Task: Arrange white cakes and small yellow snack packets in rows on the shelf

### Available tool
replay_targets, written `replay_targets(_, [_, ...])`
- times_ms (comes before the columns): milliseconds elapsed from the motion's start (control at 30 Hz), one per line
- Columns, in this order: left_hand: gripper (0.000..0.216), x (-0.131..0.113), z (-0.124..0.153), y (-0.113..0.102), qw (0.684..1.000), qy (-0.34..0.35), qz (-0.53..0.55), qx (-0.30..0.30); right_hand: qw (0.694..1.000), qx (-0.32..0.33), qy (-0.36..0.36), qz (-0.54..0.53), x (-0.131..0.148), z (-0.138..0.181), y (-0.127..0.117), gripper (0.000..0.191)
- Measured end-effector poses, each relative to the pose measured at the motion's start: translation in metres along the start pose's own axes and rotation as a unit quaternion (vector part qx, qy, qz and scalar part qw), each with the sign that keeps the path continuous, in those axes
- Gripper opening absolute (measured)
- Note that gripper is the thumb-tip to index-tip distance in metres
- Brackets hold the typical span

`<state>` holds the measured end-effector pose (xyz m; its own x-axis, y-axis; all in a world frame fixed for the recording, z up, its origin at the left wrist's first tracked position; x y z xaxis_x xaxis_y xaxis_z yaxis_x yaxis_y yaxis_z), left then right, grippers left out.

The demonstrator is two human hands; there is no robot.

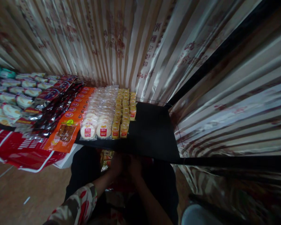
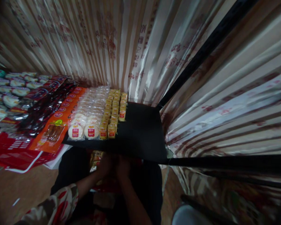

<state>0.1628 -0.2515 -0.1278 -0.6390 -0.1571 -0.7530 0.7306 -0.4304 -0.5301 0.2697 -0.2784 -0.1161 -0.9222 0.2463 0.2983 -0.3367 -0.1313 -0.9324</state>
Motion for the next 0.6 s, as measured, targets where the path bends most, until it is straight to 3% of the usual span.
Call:
replay_targets(167, [0.033,-0.014,0.029,-0.018,0.998,0.040,-0.012,-0.050,0.982,-0.009,-0.017,-0.186,0.005,0.010,-0.019,0.030])
replay_targets(333, [0.026,-0.041,0.064,-0.035,0.986,0.128,-0.022,-0.104,0.928,-0.032,0.003,-0.371,0.007,0.033,-0.045,0.026])
replay_targets(600, [0.025,-0.082,0.100,-0.060,0.941,0.281,-0.041,-0.182,0.865,-0.032,-0.008,-0.500,0.021,0.057,-0.095,0.035])
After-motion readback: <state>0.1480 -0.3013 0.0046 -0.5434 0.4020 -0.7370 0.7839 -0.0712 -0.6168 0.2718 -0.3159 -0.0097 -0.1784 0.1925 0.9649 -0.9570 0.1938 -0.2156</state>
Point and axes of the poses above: each hand's wrist, its own z-axis away from the middle knuckle, its own y-axis out of the palm, x = y × z, the point moved 7 cm from there along -z, towards the middle knuckle, and after that the axes turned 6 degrees about z, right-handed, at the moved point
